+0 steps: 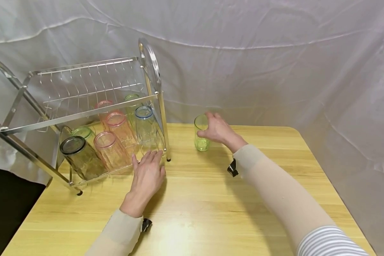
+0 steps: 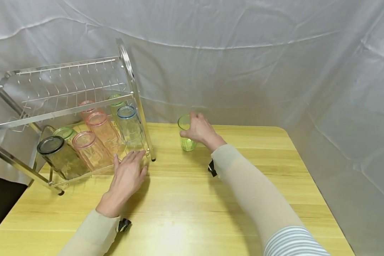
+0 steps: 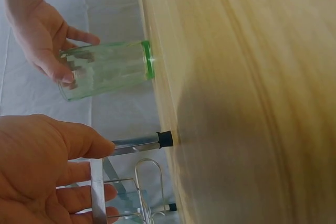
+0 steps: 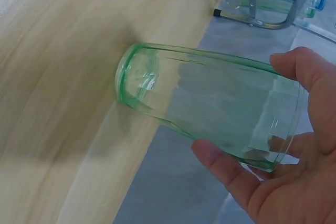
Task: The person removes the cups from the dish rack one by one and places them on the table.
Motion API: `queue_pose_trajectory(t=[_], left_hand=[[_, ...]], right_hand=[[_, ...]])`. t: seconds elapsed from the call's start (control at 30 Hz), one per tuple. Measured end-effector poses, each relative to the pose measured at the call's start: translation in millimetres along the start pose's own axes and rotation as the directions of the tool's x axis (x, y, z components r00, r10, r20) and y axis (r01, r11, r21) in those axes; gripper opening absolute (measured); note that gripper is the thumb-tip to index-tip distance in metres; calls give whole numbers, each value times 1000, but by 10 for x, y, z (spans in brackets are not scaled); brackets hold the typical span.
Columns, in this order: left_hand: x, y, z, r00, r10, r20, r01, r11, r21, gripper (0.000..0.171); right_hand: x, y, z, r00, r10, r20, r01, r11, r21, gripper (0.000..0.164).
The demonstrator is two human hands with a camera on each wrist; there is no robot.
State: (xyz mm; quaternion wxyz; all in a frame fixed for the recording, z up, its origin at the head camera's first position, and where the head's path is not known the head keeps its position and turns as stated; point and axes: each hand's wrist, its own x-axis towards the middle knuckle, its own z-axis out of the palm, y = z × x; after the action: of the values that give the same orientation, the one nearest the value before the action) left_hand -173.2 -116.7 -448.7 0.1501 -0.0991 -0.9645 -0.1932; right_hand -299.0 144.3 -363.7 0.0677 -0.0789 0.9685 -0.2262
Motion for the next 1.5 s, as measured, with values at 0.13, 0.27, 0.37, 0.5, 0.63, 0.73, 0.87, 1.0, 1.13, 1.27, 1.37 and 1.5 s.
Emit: queue_pose_trajectory(t=[0.13,0.27,0.37,0.5,0.63,0.73,0.87,1.0,1.13,1.27,1.37,1.5], left_hand=[[4,-3,-10,1000,2,-1,-2,1000,1,53],[5,-5,-19,1000,2,-2,-2,1000,0,53],[2,-5,-22,1000,6,5,-6,1000,1,53],[-1,-3,-39,999,11,33,-12,1000,8,56],[26,10,-76,997,7,80,-6,1000,-7,59],[58,20,-123,994,-1,113,5,1000,-30,62],[123,24,-238,993,16,117,-7,997,-74,61],[280,32,-430,998,44,38,-39,993,-116,60],[540,35,-606,990,94,-106,-103,991,-81,60],[829,13,-709,963,163,-216,-168,986,-6,57],[1020,-4,-757,972,156,-178,-151,988,39,55],[1198,-15,-788,999,49,-11,-48,995,84,66]], right_hand=[[14,-2,-9,1000,-6,-2,6,1000,2,100],[14,-13,-7,1000,1,-6,-1,1000,11,101],[7,-14,1,1000,11,-7,-11,1000,18,103],[-1,-3,11,1000,24,-8,-24,999,22,103],[-4,14,1,999,34,-10,-33,999,19,103],[-1,27,-1,999,40,-10,-40,999,20,104],[7,28,12,999,37,-8,-37,999,27,104],[10,12,20,1000,31,-5,-31,999,34,104],[3,7,9,999,35,-8,-35,999,32,103],[3,3,9,999,39,-11,-39,999,28,103],[7,-2,23,999,39,-13,-39,999,30,104],[2,-5,52,999,39,-16,-39,999,39,103]])
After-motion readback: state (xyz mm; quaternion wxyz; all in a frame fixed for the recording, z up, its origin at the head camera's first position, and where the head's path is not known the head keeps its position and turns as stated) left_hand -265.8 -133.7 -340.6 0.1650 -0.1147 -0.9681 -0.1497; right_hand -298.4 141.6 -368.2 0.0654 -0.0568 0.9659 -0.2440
